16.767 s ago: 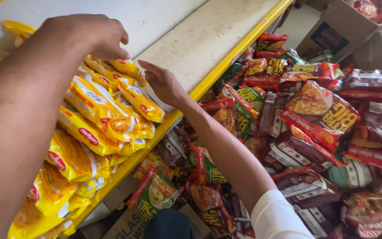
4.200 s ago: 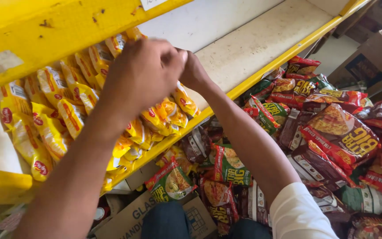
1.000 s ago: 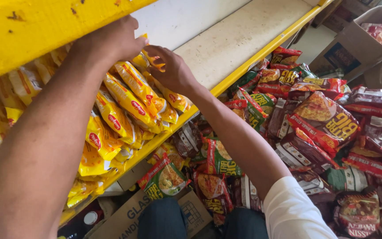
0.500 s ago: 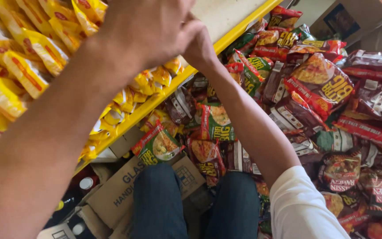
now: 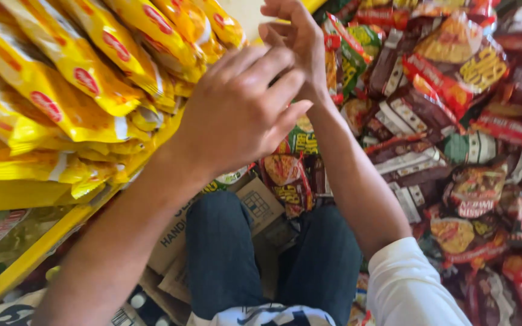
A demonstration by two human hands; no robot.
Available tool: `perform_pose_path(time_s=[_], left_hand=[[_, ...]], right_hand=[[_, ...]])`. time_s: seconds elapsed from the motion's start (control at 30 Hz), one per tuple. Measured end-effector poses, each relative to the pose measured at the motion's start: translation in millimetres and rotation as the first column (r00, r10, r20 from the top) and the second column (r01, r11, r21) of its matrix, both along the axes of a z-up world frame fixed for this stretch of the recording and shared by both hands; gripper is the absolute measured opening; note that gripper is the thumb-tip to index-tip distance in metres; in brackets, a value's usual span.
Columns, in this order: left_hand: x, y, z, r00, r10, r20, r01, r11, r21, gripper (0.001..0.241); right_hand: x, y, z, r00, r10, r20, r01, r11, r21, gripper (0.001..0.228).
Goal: Stocking and organizing instant noodle packets from a pile on the floor onto store shelves.
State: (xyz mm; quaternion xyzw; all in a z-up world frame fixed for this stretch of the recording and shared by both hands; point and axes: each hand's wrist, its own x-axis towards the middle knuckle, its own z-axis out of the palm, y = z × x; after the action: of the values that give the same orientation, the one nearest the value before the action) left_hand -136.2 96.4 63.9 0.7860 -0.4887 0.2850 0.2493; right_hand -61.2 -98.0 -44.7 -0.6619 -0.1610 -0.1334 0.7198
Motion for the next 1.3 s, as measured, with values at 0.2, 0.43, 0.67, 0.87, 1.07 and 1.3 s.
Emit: perform_pose_path(time_s=[0.2,0.43,0.67,0.87,1.07,1.3], left_hand=[[-3,9,-94,0.936,0.035,-0.351,-0.062,0.996,-0.068,0.024],[14,19,-262,0.706,0.13,-0.696,-0.288,0.951,-0.115,0.016],[59,13,-384,0.473,0.481,-0.738,-0.711,0.703,0.003,0.038],[93,16,-423,0.37,0.567,-0.736,-0.814,0.58,0.037,0.063],[94,29,-405,0.217,0.579,-0.786,-0.788,0.579,0.209,0.059],[93,24,-397,0.186,0.557,-0.809,-0.768,0.596,0.234,0.06]], right_hand=[[-47,4,-51,0.989,-0.145,-0.029,0.144,0.989,-0.034,0.034],[-78,31,-141,0.931,-0.071,-0.357,0.118,0.987,0.111,0.032],[-79,58,-266,0.748,-0.163,-0.644,0.235,0.972,0.027,0.038],[-78,60,-289,0.737,-0.206,-0.644,0.274,0.962,0.005,0.047],[-78,58,-277,0.662,-0.133,-0.737,0.203,0.979,0.006,0.05],[-77,57,-304,0.673,-0.077,-0.736,0.178,0.982,0.06,0.055]])
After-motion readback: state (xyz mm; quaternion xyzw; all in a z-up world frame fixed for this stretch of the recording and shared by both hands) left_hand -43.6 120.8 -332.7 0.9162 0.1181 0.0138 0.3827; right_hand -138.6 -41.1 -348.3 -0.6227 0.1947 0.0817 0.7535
